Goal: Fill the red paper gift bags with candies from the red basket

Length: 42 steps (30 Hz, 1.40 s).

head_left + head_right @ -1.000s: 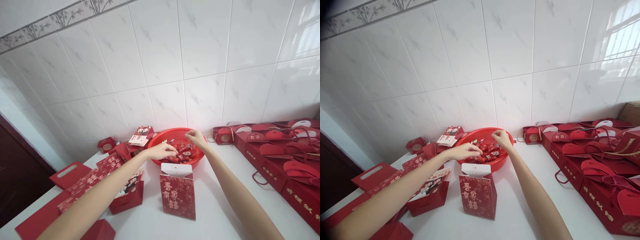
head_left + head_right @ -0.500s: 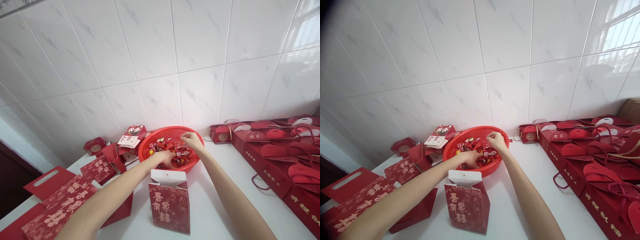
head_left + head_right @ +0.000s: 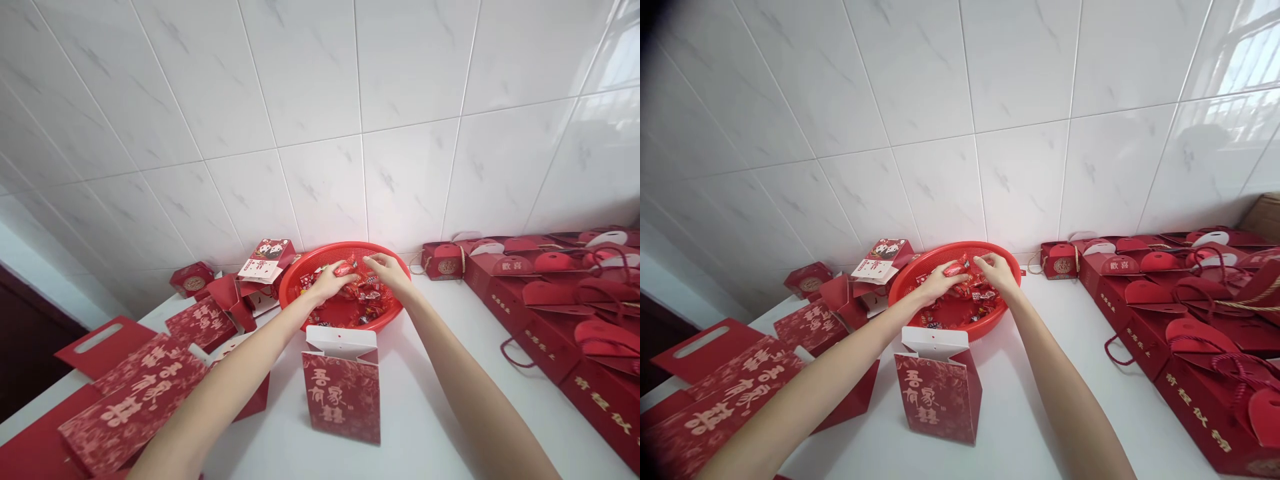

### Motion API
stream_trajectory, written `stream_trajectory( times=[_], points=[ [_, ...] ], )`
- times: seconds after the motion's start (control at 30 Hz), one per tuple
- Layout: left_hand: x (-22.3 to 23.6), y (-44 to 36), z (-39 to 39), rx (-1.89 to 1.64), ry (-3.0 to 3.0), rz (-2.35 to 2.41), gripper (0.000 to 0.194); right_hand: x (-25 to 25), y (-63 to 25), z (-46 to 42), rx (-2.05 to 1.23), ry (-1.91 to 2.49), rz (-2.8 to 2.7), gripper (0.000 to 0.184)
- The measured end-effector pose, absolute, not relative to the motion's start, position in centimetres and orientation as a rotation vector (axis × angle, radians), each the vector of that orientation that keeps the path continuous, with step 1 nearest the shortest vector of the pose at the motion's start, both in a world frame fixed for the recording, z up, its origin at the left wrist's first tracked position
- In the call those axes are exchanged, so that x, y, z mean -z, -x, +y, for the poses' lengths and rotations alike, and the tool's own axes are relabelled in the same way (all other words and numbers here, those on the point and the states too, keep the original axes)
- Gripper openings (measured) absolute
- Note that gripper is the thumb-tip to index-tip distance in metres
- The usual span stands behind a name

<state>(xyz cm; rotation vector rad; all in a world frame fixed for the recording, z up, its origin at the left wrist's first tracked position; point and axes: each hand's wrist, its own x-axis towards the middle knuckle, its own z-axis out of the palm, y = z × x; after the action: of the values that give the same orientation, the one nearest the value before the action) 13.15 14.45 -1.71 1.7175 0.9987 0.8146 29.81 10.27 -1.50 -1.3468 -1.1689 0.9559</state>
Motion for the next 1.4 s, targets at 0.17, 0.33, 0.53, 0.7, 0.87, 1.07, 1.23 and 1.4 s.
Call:
stream_trajectory(
  times=[0.17, 0.33, 0.53, 0.7, 0.87, 1.07, 1.23, 1.4],
  points=[
    [1.0, -13.0, 13.9, -0.934, -1.467, 0.868, 0.047, 1.1, -29.5, 9.3, -1.142, 1.305, -1.270, 0.035],
    [0.8, -13.0, 13.7, -0.910, -1.330, 0.796, 0.052, 1.2, -29.6, 9.3, -1.180, 1.278, -1.244, 0.044],
    [0.7, -13.2, 14.1, -0.906, -1.255, 0.757, 0.037, 1.1, -29.7, 9.4, -1.076, 1.279, -1.201, 0.032],
    [0.8, -13.3, 14.6, -0.935, -1.221, 0.765, 0.034, 1.3, -29.8, 9.7, -0.977, 1.272, -1.169, 0.030],
    [0.9, -13.2, 14.7, -0.960, -1.207, 0.788, 0.034, 1.6, -30.0, 9.9, -0.945, 1.243, -1.188, 0.027],
    [0.6, -13.2, 14.7, -0.893, -1.168, 0.789, 0.020, 2.0, -30.2, 10.2, -0.943, 1.205, -1.193, 0.028],
    [0.4, -13.2, 14.8, -0.851, -1.130, 0.812, 0.019, 2.3, -30.3, 10.6, -0.933, 1.166, -1.161, 0.030],
    [0.3, -13.2, 14.8, -0.866, -1.137, 0.802, 0.028, 2.3, -30.5, 10.6, -0.947, 1.123, -1.143, 0.028]
  ],
)
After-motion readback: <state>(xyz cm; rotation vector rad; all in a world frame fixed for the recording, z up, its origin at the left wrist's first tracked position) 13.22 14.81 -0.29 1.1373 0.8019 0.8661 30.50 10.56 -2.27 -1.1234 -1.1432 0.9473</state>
